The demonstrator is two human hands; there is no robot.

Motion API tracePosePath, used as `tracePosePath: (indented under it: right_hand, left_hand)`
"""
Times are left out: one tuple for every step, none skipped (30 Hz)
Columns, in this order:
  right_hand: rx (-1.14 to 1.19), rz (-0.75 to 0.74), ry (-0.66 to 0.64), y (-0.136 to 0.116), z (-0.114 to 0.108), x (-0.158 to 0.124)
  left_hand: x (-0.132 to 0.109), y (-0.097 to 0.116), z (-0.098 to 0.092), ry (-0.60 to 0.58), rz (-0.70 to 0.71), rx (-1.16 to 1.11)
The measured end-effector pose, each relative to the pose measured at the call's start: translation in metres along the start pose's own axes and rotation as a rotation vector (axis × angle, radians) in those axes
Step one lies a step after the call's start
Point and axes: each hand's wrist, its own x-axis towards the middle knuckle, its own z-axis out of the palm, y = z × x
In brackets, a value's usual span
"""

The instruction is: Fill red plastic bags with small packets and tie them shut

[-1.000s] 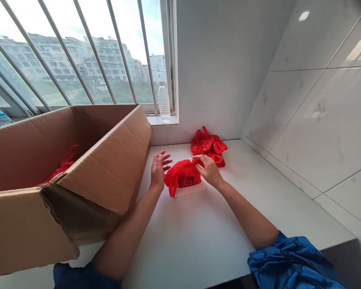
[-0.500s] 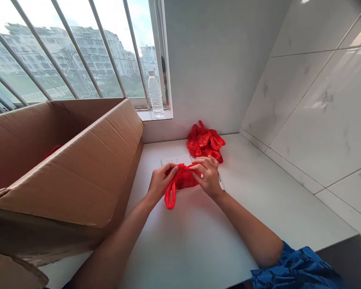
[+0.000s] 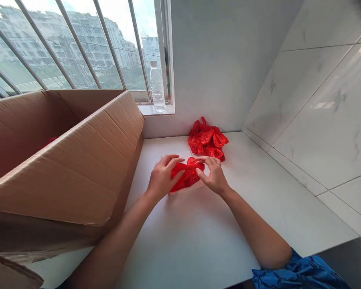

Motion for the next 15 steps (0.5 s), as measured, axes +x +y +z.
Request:
tracePosePath:
  right_hand:
    - [0.005, -0.010, -0.010, -0.004, 0.001, 0.000]
    - [0.012, -0.019, -0.015, -0.006, 0.001, 0.000]
    - [0.024, -0.022, -0.009, -0.007, 0.001, 0.001]
    - [0.047, -0.015, 0.005, -0.007, 0.000, 0.002]
    - [0.085, 0.010, 0.029, -0.005, -0.002, 0.003]
    - [0.142, 0.056, 0.069, -0.003, -0.005, 0.005]
    - [0.211, 0.119, 0.128, 0.001, -0.008, 0.007]
    - [0.281, 0.187, 0.193, 0.004, -0.011, 0.008]
    - [0.342, 0.248, 0.250, 0.007, -0.014, 0.009]
    - [0.384, 0.290, 0.290, 0.009, -0.016, 0.010]
    - [0.400, 0.304, 0.302, 0.009, -0.017, 0.010]
    - [0.385, 0.289, 0.284, 0.007, -0.016, 0.009]
    - [0.346, 0.253, 0.245, 0.003, -0.014, 0.008]
    - [0.296, 0.209, 0.203, -0.002, -0.011, 0.006]
    - [0.248, 0.166, 0.169, -0.008, -0.008, 0.004]
  left_hand:
    - [-0.001, 0.001, 0.001, -0.025, 0.031, 0.055]
    - [-0.001, 0.000, 0.001, -0.025, 0.044, 0.093]
    - [-0.001, -0.002, 0.002, -0.007, 0.040, 0.114]
    - [-0.001, -0.004, 0.001, 0.018, 0.022, 0.119]
    - [-0.001, -0.007, 0.000, 0.056, -0.013, 0.108]
    - [0.000, -0.010, -0.002, 0.107, -0.066, 0.079]
    - [0.001, -0.012, -0.005, 0.164, -0.130, 0.033]
    - [0.003, -0.014, -0.008, 0.226, -0.194, -0.019]
    - [0.005, -0.014, -0.012, 0.283, -0.246, -0.067]
    - [0.006, -0.012, -0.015, 0.331, -0.273, -0.103]
    - [0.007, -0.008, -0.018, 0.361, -0.264, -0.125]
    - [0.008, -0.003, -0.019, 0.363, -0.217, -0.131]
    - [0.008, 0.004, -0.018, 0.332, -0.144, -0.117]
    - [0.007, 0.011, -0.017, 0.274, -0.062, -0.083]
    - [0.006, 0.018, -0.014, 0.202, 0.011, -0.033]
